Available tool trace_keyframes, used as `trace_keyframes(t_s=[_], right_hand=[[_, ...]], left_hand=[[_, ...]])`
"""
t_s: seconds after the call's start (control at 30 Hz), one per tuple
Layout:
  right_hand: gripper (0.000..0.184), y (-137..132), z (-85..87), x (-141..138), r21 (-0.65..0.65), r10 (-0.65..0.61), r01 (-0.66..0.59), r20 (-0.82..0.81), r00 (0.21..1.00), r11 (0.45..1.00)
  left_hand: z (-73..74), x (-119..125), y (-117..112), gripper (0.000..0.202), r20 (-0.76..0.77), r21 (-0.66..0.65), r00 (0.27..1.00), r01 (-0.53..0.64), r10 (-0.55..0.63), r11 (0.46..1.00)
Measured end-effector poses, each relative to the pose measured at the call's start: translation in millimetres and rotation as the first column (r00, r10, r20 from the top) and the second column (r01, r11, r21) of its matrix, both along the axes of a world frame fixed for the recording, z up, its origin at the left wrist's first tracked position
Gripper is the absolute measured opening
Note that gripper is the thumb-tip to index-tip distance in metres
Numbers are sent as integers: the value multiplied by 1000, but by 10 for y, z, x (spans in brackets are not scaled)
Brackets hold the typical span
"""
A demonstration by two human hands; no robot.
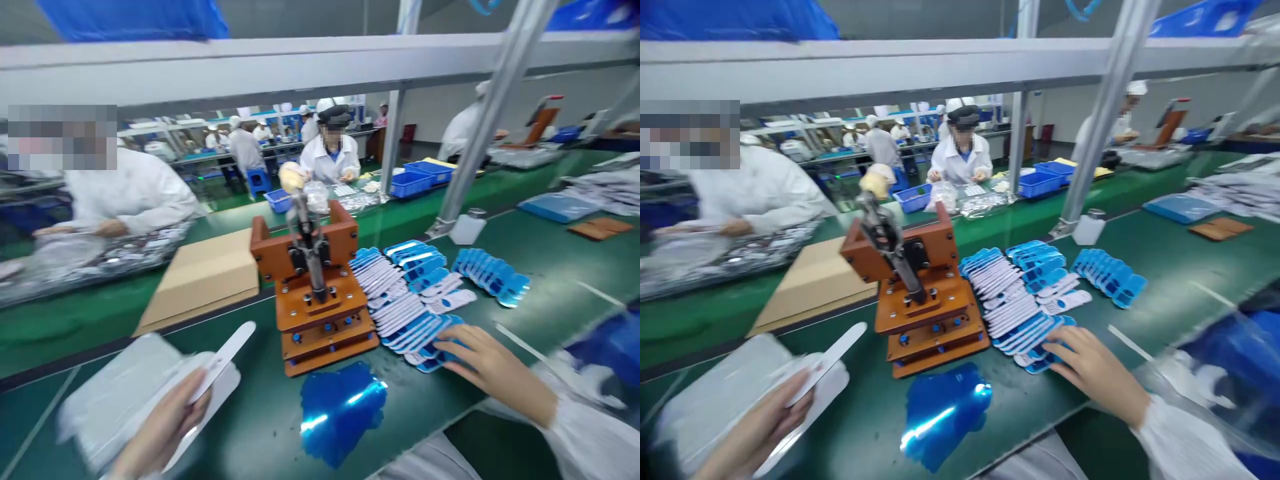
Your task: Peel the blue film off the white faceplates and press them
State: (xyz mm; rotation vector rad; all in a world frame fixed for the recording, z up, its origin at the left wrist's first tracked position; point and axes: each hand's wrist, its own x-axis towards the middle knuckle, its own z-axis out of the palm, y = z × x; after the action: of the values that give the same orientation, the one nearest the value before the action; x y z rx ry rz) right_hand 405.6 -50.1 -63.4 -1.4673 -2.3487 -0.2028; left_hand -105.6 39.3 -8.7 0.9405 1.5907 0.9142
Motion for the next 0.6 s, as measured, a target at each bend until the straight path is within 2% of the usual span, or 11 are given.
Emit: trace_keyframes(t_s=[0.03, 0.07, 0.2, 0.27, 0.3, 0.4, 0.5, 0.6], right_hand=[[31, -33, -100, 64, 31, 7, -8, 37, 999, 999], [32, -40, -197, 126, 64, 14, -18, 66, 998, 998], [31, 54, -501, 277, 143, 87, -106, 132, 987, 984], [29, 88, -552, 286, 157, 111, -132, 137, 984, 979], [28, 96, -548, 276, 163, 113, -135, 137, 984, 977], [26, 124, -438, 206, 177, 86, -109, 132, 987, 978], [24, 210, -247, 101, 201, 60, -79, 99, 993, 976], [20, 354, -95, 13, 197, 96, -118, 117, 988, 973]], left_hand=[[15, 61, 118, 39, 251, -104, 968, 27, 0, 994], [28, 121, 278, 36, 332, -115, 943, 11, 28, 993], [78, 231, 1024, 21, 430, -3, 888, -177, 161, 984], [83, 274, 1229, 24, 468, 3, 866, -202, 177, 979], [73, 309, 1260, 23, 482, -6, 859, -195, 174, 981], [9, 438, 1099, 21, 503, -34, 854, -135, 134, 990], [-39, 513, 733, 25, 511, -35, 855, -82, 88, 996], [-40, 510, 390, 30, 495, -29, 867, -50, 58, 998]])
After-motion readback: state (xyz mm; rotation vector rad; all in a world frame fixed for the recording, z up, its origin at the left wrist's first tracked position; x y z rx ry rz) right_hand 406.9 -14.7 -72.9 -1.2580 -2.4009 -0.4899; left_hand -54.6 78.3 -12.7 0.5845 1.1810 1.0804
